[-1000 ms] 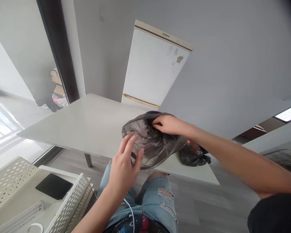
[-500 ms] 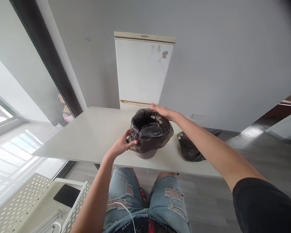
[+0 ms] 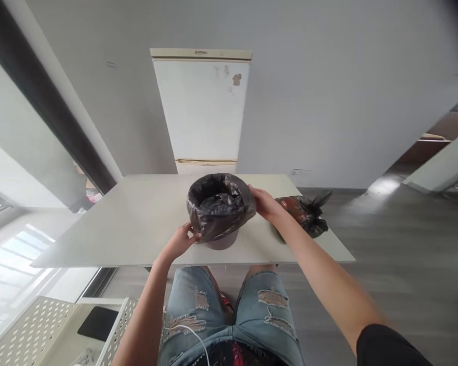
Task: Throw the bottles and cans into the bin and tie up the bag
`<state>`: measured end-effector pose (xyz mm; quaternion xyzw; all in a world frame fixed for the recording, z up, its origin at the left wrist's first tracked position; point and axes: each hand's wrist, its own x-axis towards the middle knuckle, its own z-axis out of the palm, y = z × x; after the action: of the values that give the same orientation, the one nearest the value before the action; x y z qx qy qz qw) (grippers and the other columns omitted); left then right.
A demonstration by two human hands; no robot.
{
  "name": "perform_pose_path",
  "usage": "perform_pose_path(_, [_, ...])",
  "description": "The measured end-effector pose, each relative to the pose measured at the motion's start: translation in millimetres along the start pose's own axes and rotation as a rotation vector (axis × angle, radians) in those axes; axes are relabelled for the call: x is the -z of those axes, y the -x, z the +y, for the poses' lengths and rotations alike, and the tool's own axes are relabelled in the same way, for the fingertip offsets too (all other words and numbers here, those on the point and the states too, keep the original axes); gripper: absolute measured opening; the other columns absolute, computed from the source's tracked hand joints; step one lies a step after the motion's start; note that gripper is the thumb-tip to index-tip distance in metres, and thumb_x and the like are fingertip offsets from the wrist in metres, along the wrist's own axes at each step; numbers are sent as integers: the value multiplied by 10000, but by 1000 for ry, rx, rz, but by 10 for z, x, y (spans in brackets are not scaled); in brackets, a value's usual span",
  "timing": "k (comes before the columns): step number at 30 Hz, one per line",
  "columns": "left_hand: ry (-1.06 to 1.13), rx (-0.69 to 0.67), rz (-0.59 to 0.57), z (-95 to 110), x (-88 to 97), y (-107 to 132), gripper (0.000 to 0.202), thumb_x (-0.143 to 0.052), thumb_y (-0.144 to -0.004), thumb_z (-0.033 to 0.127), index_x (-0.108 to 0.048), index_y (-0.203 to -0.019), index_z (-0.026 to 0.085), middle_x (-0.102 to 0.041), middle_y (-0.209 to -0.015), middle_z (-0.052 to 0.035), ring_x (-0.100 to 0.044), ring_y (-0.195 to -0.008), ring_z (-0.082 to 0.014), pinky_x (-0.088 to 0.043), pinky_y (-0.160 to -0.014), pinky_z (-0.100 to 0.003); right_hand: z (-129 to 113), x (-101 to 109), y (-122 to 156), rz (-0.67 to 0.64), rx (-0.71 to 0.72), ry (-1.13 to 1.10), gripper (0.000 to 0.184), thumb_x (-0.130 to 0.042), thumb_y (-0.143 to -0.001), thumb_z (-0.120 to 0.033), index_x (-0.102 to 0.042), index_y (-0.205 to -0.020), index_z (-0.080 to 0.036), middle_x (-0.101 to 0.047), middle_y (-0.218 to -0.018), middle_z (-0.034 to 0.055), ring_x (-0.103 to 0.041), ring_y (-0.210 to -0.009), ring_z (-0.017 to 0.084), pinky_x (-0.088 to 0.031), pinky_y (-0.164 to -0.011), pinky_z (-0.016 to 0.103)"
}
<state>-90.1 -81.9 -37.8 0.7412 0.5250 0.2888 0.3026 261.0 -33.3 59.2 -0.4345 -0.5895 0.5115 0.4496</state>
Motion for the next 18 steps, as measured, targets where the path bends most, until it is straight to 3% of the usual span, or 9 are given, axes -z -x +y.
perform_pose_path(2, [11,-14,10,-36,-32,-16,304,-625,-889,447,-691,-1037,189,-753,-1015,-107,-708,-962,-287,-592,-845,-398,-34,32,26,58,6,-97,518,-864,-715,-666,-719,-940,-223,-751,-875,51,-684,-765,203,-581,-735,351])
perform_pose_path(4, [35,-29,13,-46,-64,-39,332,-615,-892,467,-684,-1056,186,-747,-1047,-114,-706,-988,-287,-605,-850,-398,-43,66,28,83,5,-133,479,-918,-635,-559,-704,-902,-224,-720,-844,26,-647,-742,177,-564,-722,334])
perform_pose_path(9, [91,-52,11,-13,-145,-113,392,-644,-911,481,-678,-1171,189,-747,-1161,-126,-713,-1054,-282,-630,-886,-395,182,93,15,143,-39,-74,407,-891,-632,-489,-630,-768,-207,-638,-706,9,-573,-622,145,-521,-609,315])
perform_pose_path(12, [108,-57,29,-41,-158,-137,528,-656,-921,517,-613,-1332,189,-706,-1292,-142,-708,-1131,-286,-626,-915,-394,305,138,43,185,-75,5,395,-866,-670,-494,-607,-763,-210,-629,-668,23,-589,-588,171,-506,-543,316])
perform_pose_path(15, [32,-19,120,-135,-87,-130,597,-510,-1022,554,-488,-1493,187,-645,-1405,-165,-697,-1203,-271,-609,-956,-376,192,227,136,326,-29,77,399,-756,-814,-561,-639,-993,-224,-728,-949,91,-690,-773,231,-583,-645,373])
perform_pose_path(18, [-161,89,236,-260,20,-117,529,-205,-1130,475,-516,-1454,195,-638,-1415,-168,-668,-1261,-259,-568,-1052,-412,-140,249,298,469,211,211,388,-619,-978,-572,-614,-1220,-269,-685,-1321,117,-680,-1164,264,-592,-978,441])
